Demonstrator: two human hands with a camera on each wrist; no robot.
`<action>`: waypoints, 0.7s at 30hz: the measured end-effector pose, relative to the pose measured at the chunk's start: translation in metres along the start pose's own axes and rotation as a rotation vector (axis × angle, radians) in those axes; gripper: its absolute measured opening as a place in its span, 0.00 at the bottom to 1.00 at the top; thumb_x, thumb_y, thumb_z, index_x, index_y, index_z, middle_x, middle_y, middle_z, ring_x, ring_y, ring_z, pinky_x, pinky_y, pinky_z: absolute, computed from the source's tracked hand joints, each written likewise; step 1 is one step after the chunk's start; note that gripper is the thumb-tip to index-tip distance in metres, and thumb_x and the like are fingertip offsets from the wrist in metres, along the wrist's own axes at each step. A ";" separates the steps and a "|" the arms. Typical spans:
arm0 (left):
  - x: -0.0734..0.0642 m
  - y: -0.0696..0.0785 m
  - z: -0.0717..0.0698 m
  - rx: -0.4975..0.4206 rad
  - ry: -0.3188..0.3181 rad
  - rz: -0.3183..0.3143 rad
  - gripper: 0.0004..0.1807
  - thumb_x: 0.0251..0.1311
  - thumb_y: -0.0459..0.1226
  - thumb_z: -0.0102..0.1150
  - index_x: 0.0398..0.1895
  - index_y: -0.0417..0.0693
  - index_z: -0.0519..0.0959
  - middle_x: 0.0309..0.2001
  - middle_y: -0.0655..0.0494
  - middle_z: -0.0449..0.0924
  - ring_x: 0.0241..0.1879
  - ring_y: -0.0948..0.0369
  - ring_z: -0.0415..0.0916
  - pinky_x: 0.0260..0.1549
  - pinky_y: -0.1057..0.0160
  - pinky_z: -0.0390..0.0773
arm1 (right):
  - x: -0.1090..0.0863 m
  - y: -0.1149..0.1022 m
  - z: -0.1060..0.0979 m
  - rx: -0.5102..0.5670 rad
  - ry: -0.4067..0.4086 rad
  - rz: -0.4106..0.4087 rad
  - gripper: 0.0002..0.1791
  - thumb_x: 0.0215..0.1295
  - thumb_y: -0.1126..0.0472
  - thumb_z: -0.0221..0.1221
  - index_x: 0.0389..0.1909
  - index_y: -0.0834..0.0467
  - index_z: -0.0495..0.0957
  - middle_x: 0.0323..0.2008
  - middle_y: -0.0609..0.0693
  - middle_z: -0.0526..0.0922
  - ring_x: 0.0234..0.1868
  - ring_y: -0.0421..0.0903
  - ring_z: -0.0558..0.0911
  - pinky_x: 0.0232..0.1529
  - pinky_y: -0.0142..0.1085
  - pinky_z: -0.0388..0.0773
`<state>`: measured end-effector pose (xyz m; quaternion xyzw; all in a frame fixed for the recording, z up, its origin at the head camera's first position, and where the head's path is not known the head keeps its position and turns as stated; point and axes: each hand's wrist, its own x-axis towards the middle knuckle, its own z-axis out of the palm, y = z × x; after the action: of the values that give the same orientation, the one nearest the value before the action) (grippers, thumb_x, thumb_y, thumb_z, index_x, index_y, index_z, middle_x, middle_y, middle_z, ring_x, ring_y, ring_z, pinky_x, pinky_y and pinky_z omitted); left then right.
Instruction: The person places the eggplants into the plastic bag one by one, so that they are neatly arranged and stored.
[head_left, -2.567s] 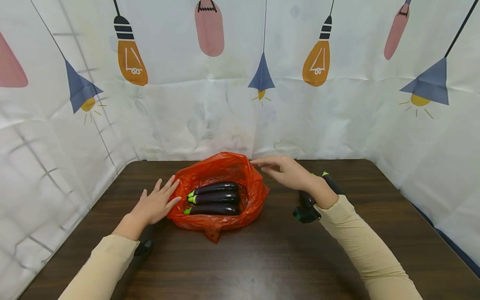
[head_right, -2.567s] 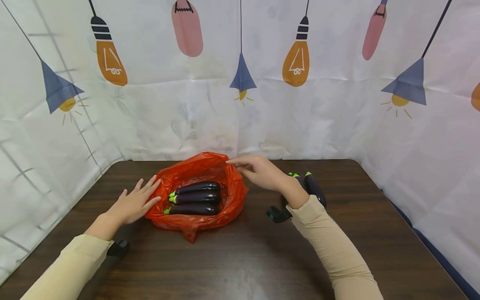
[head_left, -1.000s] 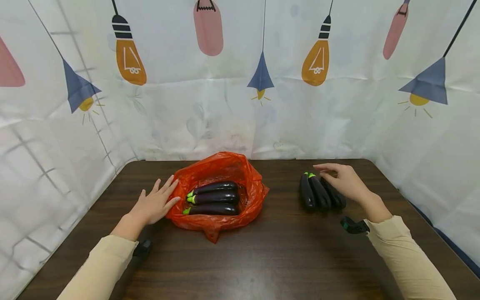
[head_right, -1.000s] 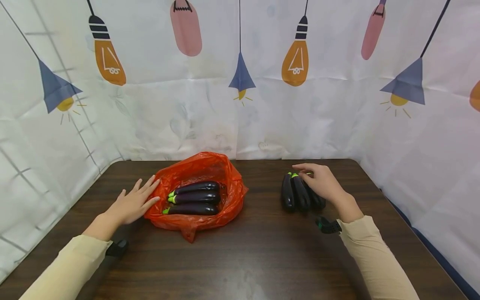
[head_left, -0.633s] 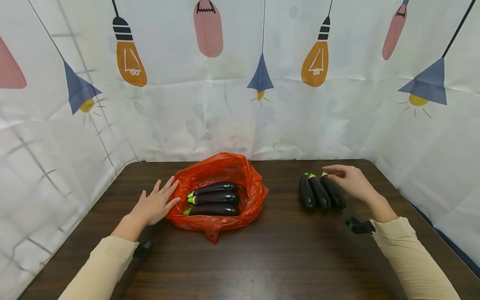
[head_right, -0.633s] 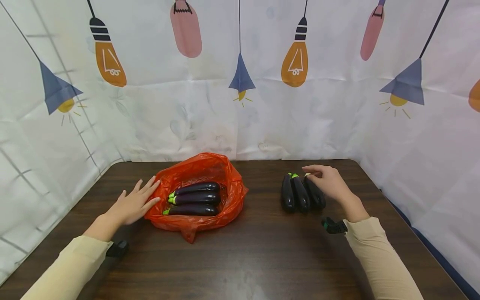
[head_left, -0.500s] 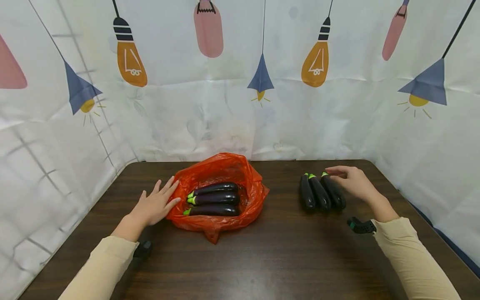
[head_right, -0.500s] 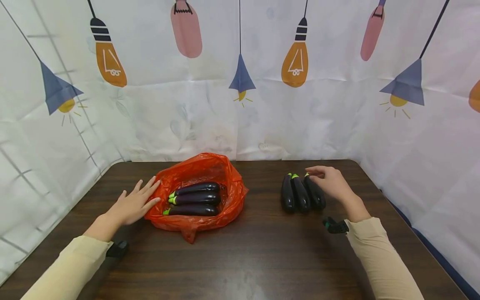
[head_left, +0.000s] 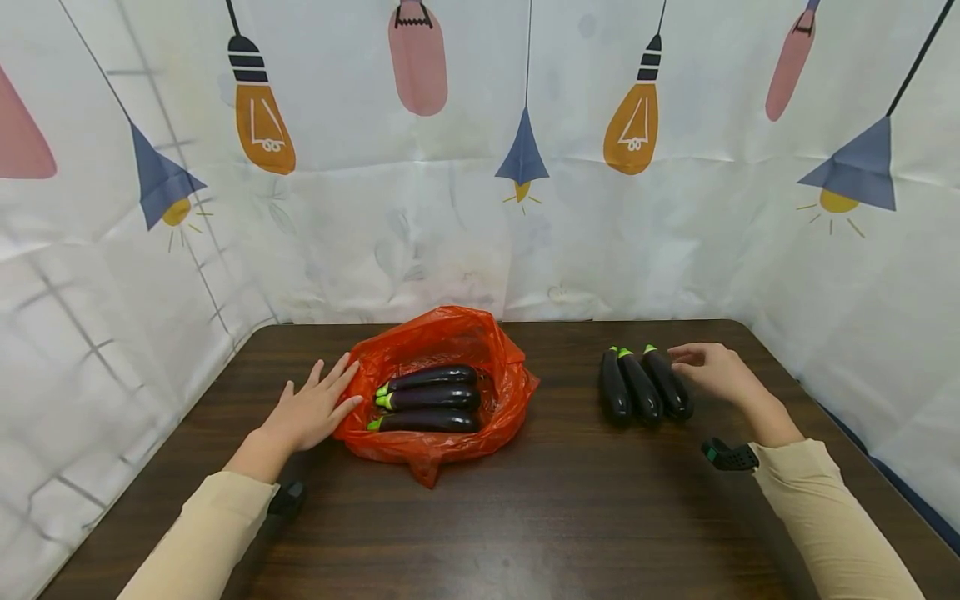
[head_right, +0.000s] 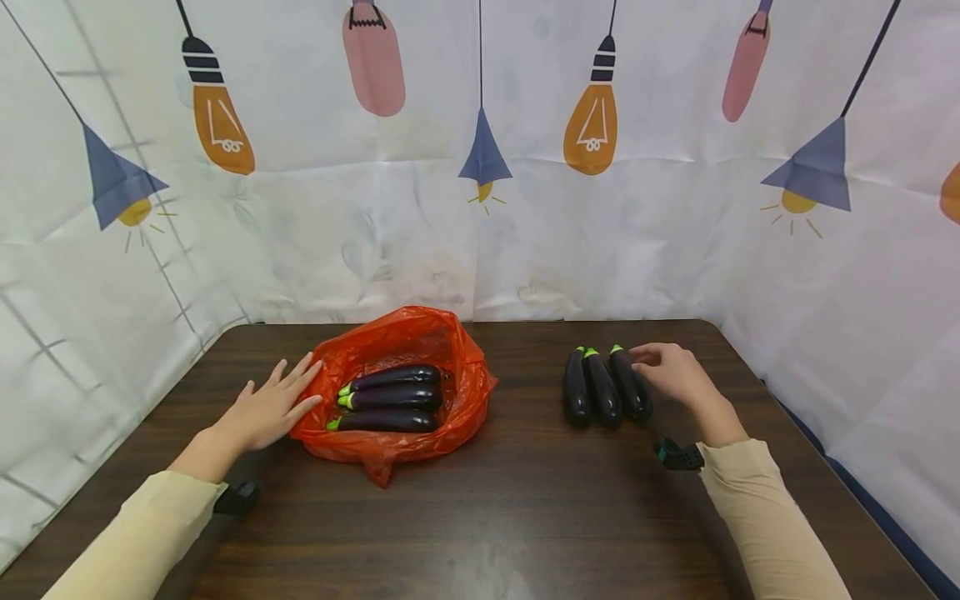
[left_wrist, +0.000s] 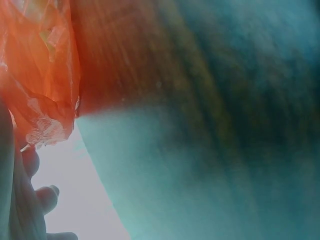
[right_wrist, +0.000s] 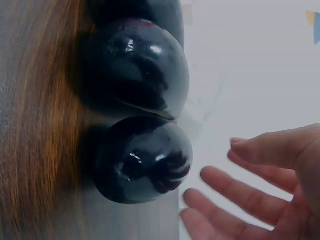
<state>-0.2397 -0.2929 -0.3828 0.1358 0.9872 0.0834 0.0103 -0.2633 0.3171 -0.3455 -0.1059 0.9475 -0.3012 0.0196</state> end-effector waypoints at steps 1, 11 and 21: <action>0.000 0.000 0.000 0.000 -0.001 -0.001 0.42 0.76 0.58 0.46 0.81 0.41 0.54 0.80 0.36 0.47 0.76 0.30 0.44 0.63 0.19 0.45 | 0.000 0.001 -0.001 0.006 -0.016 0.016 0.24 0.77 0.61 0.57 0.65 0.73 0.72 0.55 0.71 0.81 0.48 0.66 0.84 0.43 0.54 0.84; 0.000 -0.001 0.000 0.001 -0.001 -0.006 0.42 0.76 0.59 0.46 0.81 0.41 0.55 0.80 0.36 0.47 0.75 0.29 0.43 0.62 0.19 0.46 | 0.004 0.012 -0.002 0.056 -0.159 0.106 0.27 0.77 0.61 0.55 0.67 0.75 0.67 0.57 0.77 0.76 0.45 0.62 0.85 0.36 0.47 0.87; 0.001 -0.001 0.001 0.003 0.002 -0.003 0.42 0.76 0.59 0.46 0.81 0.41 0.55 0.80 0.36 0.48 0.75 0.30 0.44 0.62 0.19 0.46 | 0.009 0.019 0.002 0.084 -0.215 0.104 0.37 0.74 0.49 0.60 0.69 0.75 0.65 0.59 0.79 0.73 0.52 0.68 0.81 0.35 0.46 0.87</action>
<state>-0.2408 -0.2939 -0.3841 0.1341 0.9875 0.0820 0.0093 -0.2756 0.3290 -0.3582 -0.0871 0.9307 -0.3260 0.1410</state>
